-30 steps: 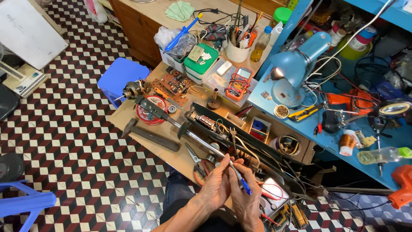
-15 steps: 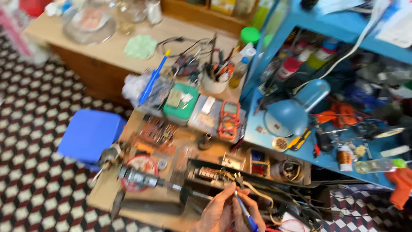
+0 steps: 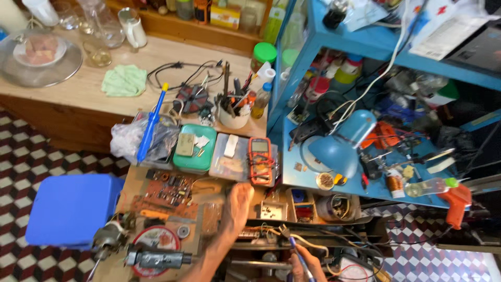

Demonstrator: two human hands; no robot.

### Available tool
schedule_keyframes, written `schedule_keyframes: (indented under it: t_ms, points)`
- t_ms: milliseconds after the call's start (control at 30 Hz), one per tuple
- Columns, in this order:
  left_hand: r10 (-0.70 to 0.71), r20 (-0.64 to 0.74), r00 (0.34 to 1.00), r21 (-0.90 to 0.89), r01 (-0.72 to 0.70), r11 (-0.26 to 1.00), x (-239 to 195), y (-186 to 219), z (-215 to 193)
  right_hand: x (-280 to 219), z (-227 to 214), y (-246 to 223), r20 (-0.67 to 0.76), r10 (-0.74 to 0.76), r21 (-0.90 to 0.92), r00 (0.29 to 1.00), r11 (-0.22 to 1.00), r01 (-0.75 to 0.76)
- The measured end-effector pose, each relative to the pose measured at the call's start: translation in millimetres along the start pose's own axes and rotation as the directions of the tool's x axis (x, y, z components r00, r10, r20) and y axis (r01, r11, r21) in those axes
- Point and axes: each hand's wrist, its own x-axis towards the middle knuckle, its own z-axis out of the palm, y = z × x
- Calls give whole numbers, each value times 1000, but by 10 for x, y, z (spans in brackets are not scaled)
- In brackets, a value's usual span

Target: The person works on a disassembled electric fan motor and housing, connecting wires, using a multimeter to test continuity, and handling a power cord. They also write notes on a small white card while organizing tools on the workbench.

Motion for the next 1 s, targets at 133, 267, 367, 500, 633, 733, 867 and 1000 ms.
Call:
schedule_keyframes:
  t_ms: [133,267,367,500,633,733,867,1000]
  points:
    - [275,-181,944,375,-192,907,859,-551,-237,-535,-241,-116,-29,362,27,932,932,-362]
    - [314,-186,931,520,-178,835,1433,-699,-178,-429,-412,231,87,554,-26,828,832,-554]
    - [240,-169,956,593,-96,799,1613,-703,-93,-403,-593,578,220,576,-77,787,815,-575]
    - [295,-90,951,704,-149,695,1810,-770,-6,-496,-649,841,92,658,-35,747,752,-658]
    - [298,-147,943,663,-130,737,1917,-828,22,-250,-760,811,206,747,-66,633,656,-752]
    - [-40,-206,978,234,89,968,1864,-641,-118,80,-600,380,262,716,-74,647,683,-726]
    - [-337,178,924,-413,382,827,1409,-297,-310,405,-329,-584,47,672,27,739,739,-673]
    - [-283,322,903,-355,393,849,924,-3,-314,812,-224,-1240,75,622,23,780,781,-624]
